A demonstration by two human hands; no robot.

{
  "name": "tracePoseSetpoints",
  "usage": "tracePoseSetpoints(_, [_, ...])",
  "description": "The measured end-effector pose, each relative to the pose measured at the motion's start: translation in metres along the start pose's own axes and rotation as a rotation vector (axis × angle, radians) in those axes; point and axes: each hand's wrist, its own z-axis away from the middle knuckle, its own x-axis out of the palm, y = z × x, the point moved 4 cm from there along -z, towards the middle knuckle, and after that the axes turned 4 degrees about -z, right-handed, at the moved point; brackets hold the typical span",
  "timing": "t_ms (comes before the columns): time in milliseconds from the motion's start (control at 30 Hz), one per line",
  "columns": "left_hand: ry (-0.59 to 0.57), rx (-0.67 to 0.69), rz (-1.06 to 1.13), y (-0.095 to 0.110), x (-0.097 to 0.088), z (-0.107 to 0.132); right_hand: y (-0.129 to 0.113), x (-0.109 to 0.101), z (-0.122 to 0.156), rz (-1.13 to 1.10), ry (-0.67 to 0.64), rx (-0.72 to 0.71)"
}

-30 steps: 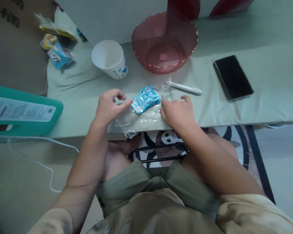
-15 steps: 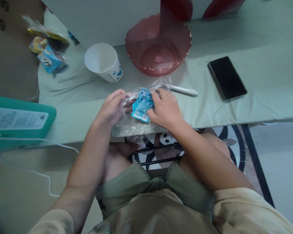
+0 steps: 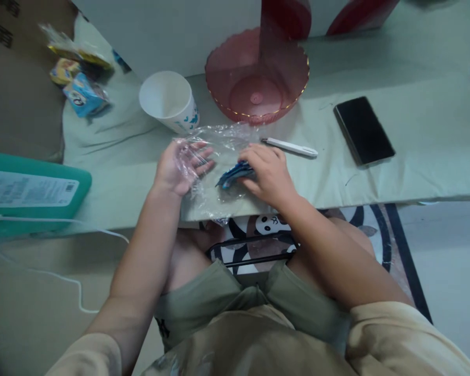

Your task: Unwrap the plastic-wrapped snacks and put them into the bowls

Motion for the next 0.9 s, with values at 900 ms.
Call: tracePoseSetpoints(900, [-0.283, 0.027, -0.388, 0.030, -0.011, 0.020, 0.004, -0.077, -0.087, 0.010, 0.305, 0.295])
